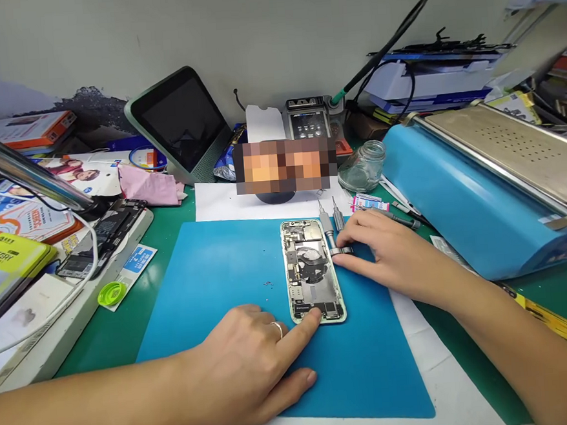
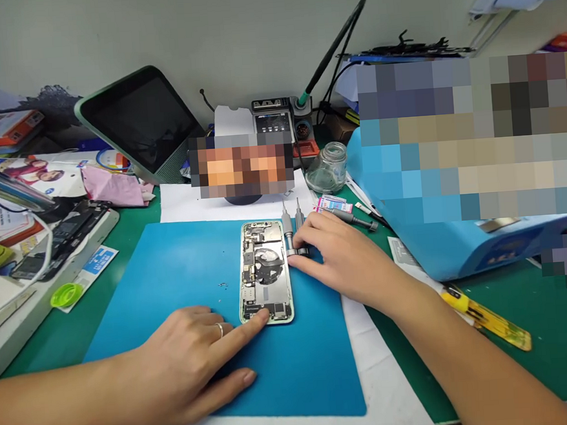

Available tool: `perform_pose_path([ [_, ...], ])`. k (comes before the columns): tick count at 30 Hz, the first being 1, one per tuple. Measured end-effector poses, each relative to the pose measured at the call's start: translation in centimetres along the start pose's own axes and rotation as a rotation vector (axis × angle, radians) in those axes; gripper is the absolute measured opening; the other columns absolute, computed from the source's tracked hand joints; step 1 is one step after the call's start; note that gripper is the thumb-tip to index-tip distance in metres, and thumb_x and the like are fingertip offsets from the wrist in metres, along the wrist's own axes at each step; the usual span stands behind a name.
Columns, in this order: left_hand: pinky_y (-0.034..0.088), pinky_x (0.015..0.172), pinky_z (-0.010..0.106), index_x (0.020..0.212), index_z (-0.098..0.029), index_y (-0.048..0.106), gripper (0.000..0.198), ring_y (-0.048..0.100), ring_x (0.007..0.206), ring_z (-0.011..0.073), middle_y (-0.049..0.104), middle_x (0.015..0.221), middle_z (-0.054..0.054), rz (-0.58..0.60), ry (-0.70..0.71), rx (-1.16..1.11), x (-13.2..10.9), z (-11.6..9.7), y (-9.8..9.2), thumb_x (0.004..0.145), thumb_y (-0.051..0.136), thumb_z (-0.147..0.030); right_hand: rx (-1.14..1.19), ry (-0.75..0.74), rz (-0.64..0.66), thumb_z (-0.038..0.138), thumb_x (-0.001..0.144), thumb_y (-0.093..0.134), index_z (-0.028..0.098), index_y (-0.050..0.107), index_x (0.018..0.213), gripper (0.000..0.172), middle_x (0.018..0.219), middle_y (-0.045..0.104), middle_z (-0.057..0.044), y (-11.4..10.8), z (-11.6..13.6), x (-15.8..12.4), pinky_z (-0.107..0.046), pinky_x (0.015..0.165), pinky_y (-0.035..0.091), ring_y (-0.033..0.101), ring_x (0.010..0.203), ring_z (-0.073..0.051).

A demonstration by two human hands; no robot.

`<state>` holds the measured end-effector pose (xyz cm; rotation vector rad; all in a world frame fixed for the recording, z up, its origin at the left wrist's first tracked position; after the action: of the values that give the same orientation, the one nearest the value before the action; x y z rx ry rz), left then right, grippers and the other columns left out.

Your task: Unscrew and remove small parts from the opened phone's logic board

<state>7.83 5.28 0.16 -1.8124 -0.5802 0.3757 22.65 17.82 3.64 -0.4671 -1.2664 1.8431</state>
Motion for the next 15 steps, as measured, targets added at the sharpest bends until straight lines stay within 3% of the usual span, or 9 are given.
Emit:
perform_pose_path([
  [5,0.048,0.054,0.04,0.154,-0.009,0.028,0.051,0.067,0.058,0.0237,0.071,0.078,0.001,-0.015,0.001,0.009,0.0,0.0,-0.2,0.113,0.029,-0.04,-0.031,-0.081,-0.02,0.037,0.099,0.063,0.024,0.074,0.092,0.018,0.104,0.067,-0.011,-0.3,0.3,-0.1,-0.046,0.087,0.055,0.066,0.101,-0.03],
  [11,0.049,0.055,0.039,0.154,-0.01,0.029,0.052,0.068,0.058,0.0239,0.072,0.079,0.002,-0.005,-0.003,0.017,0.0,0.0,-0.2,0.113,0.033,-0.041,0.146,-0.088,-0.182,0.036,0.099,0.066,0.027,0.069,0.09,0.014,0.138,0.068,-0.008,-2.6,1.0,-0.7,-0.054,0.109,0.051,0.062,0.13,-0.032],
  [15,0.053,0.059,0.04,0.156,-0.012,0.027,0.053,0.071,0.063,0.0241,0.074,0.086,0.003,0.004,-0.015,-0.006,-0.1,0.1,0.1,0.113,0.033,-0.042,0.371,-0.107,-0.273,0.031,0.099,0.068,0.029,0.067,0.093,0.006,0.129,0.075,-0.002,-3.6,1.0,-1.2,-0.049,0.113,0.051,0.066,0.131,-0.027],
])
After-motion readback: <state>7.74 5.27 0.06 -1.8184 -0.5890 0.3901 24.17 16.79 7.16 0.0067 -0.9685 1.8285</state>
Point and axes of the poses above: each hand's wrist, its own x-axis towards the middle knuckle, its own y-axis out of the palm, z = x × y, the point moved 9 cm from there along x, towards the middle knuckle
